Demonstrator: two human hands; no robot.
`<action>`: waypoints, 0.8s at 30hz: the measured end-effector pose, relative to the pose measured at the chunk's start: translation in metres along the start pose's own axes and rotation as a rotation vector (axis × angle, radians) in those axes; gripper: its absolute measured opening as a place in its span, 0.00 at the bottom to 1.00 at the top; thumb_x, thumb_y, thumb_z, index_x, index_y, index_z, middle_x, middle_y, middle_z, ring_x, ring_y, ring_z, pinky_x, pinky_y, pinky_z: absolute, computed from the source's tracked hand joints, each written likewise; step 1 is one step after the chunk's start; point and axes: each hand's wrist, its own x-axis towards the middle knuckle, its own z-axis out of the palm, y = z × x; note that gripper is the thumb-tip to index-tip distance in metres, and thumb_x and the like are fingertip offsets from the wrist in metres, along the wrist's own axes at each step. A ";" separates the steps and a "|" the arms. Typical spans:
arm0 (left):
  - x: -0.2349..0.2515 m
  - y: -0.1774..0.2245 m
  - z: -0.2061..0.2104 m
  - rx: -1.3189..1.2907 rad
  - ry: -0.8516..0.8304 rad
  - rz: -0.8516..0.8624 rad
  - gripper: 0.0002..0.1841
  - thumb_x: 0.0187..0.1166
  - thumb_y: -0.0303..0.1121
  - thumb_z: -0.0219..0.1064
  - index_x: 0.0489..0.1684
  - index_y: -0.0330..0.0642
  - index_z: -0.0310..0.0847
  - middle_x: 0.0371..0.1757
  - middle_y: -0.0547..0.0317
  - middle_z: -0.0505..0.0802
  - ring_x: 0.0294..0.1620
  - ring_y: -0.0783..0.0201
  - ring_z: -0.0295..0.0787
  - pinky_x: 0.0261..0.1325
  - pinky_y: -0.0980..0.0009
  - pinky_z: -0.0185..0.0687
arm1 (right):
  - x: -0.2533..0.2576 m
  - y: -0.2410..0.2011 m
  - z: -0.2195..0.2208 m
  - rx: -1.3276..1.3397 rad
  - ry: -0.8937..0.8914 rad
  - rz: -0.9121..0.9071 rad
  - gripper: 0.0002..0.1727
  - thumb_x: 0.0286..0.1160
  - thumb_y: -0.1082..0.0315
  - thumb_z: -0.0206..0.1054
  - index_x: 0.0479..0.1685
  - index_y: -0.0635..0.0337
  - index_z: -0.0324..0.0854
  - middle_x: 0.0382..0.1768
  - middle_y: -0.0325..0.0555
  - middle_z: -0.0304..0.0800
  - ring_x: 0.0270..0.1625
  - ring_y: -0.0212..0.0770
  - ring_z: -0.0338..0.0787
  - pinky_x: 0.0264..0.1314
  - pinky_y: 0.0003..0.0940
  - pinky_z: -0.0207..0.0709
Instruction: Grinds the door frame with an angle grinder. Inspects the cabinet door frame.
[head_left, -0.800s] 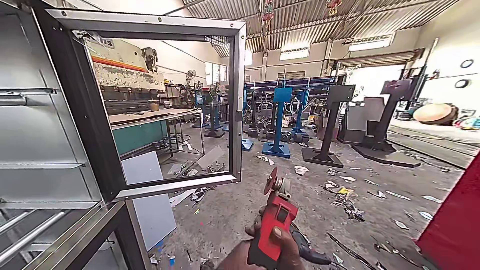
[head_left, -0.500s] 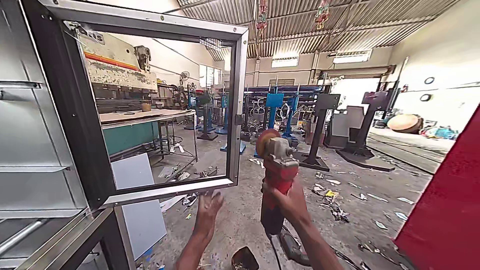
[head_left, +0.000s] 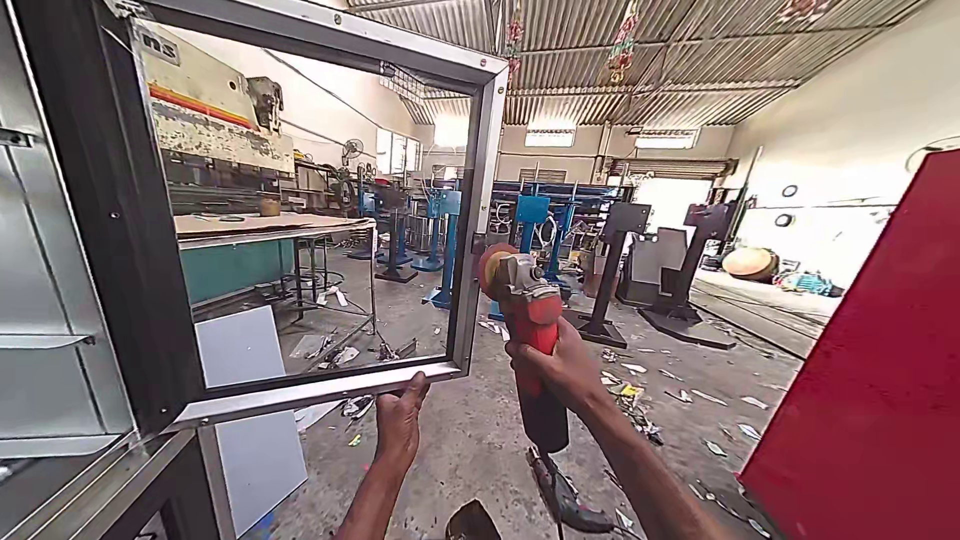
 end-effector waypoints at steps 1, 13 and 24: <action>0.000 0.000 0.000 0.000 0.003 0.001 0.31 0.72 0.15 0.73 0.76 0.29 0.64 0.59 0.37 0.91 0.53 0.46 0.95 0.60 0.51 0.93 | 0.001 -0.001 0.002 -0.012 -0.001 -0.003 0.38 0.51 0.48 0.82 0.65 0.54 0.78 0.43 0.36 0.94 0.39 0.35 0.96 0.42 0.39 0.95; 0.003 -0.005 -0.005 -0.005 -0.031 0.023 0.29 0.71 0.16 0.74 0.72 0.28 0.68 0.58 0.36 0.91 0.54 0.45 0.95 0.61 0.50 0.93 | 0.014 -0.003 0.011 -0.007 -0.015 -0.010 0.35 0.53 0.50 0.83 0.63 0.54 0.79 0.42 0.38 0.95 0.38 0.37 0.96 0.41 0.41 0.95; 0.002 -0.004 -0.007 -0.003 -0.050 0.024 0.32 0.70 0.18 0.76 0.75 0.29 0.67 0.60 0.37 0.90 0.58 0.45 0.93 0.63 0.48 0.91 | 0.018 -0.008 0.013 -0.007 -0.006 -0.028 0.36 0.52 0.49 0.83 0.62 0.56 0.79 0.41 0.38 0.94 0.38 0.36 0.96 0.41 0.40 0.94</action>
